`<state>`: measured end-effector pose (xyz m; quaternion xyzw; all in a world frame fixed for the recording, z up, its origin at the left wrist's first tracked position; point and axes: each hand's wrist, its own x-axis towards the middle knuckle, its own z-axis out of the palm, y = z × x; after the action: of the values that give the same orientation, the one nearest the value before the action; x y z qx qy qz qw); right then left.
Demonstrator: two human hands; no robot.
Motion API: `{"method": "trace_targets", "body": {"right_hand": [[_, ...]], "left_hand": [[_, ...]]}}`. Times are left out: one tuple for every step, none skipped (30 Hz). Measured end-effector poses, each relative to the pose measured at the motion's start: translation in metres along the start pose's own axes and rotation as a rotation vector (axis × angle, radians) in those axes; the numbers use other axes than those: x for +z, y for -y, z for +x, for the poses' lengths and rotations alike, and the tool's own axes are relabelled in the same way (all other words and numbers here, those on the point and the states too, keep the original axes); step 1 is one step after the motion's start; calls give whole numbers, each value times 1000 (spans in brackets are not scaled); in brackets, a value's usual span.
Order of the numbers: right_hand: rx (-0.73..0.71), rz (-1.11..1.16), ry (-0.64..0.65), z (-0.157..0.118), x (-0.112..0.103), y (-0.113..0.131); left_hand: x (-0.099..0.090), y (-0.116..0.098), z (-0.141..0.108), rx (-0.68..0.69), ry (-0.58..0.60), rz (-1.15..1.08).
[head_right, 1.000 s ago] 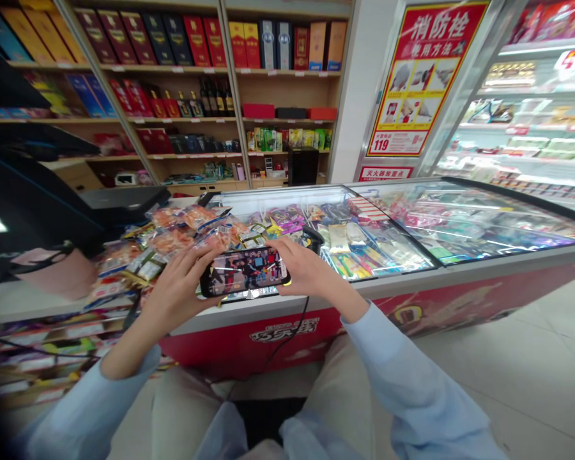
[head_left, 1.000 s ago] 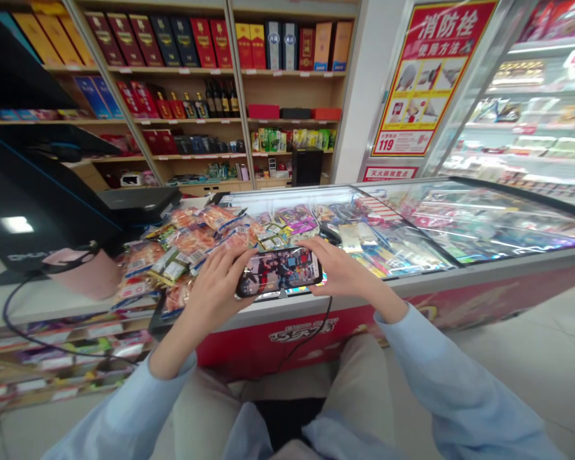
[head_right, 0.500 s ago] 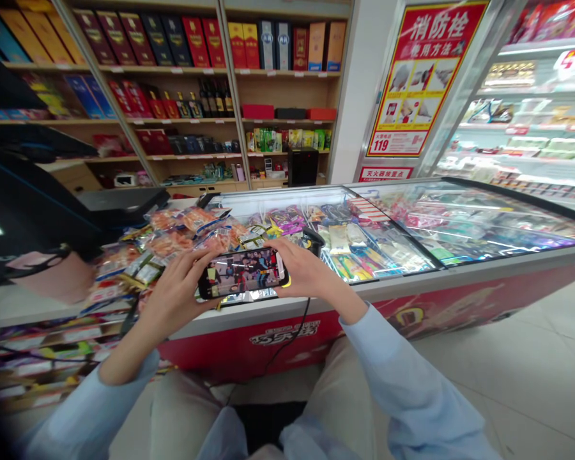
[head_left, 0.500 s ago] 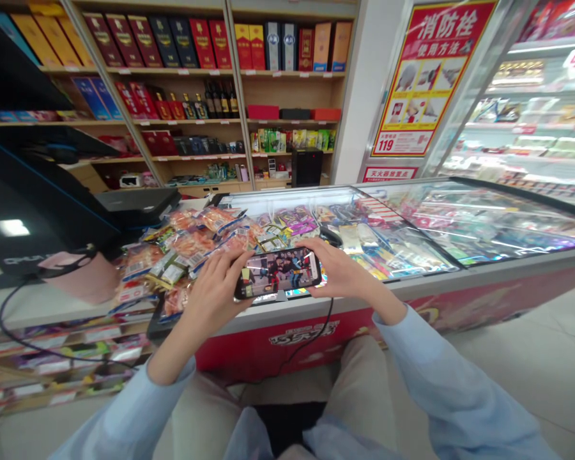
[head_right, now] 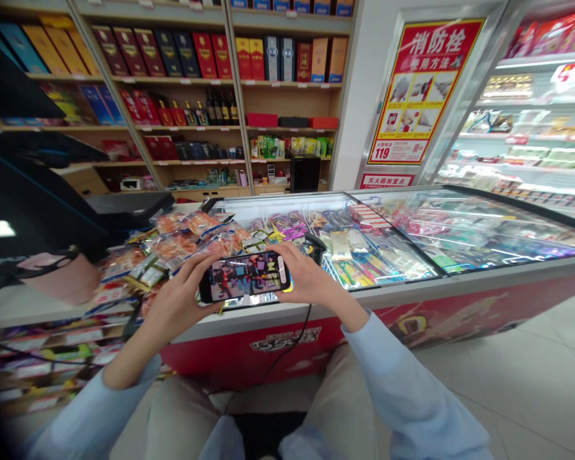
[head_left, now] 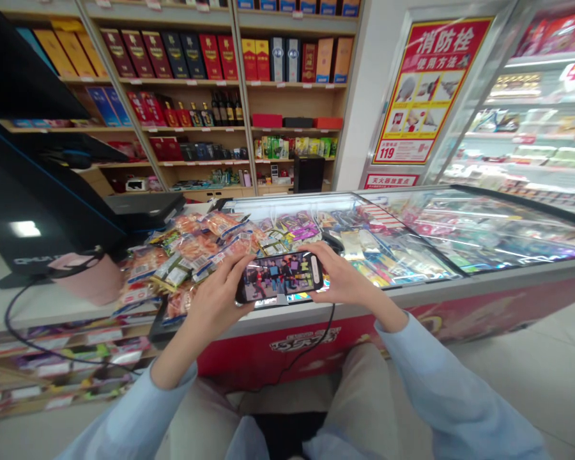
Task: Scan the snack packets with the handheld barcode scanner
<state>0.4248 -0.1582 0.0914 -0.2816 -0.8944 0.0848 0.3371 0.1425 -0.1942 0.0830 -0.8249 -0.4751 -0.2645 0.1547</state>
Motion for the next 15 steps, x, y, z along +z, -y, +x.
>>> {"method": "trace_targets", "body": {"right_hand": [[1,1,2,0,0,0],[-2,-1,1,0,0,0],[-8,-5,-1,0,1,0],[-15,-11,-2,-1,1,-1],[-20,-19,-2,-1,2,-1],[-23,-27,0,-1,2,-1],[-25,-33,3,-1,2,-1],[-25,-38,6,-2,2,0],[-25,-43,9,-2,2,1],[-25,-48,12,-2,2,3],[-24,-54,13,-3,2,5],[-22,-63,12,-3,1,7],[-22,-73,8,-3,1,8],[-26,-86,2,-2,2,10],[-37,-100,-4,-1,3,11]], "left_hand": [[0,-1,0,-14,12,-1],[0,-1,0,-19,22,1],[0,-2,0,-15,29,4],[0,-2,1,-2,36,7],[0,-2,1,15,42,11],[0,-2,1,33,46,16],[1,-2,1,48,48,21],[1,-2,0,59,48,27],[2,-3,0,64,45,33],[3,-3,0,63,40,41],[4,-4,-1,60,30,48],[5,-5,-2,57,19,56],[5,-6,-3,56,6,65],[6,-7,-4,53,-10,76],[6,-7,-5,51,-25,90]]}}
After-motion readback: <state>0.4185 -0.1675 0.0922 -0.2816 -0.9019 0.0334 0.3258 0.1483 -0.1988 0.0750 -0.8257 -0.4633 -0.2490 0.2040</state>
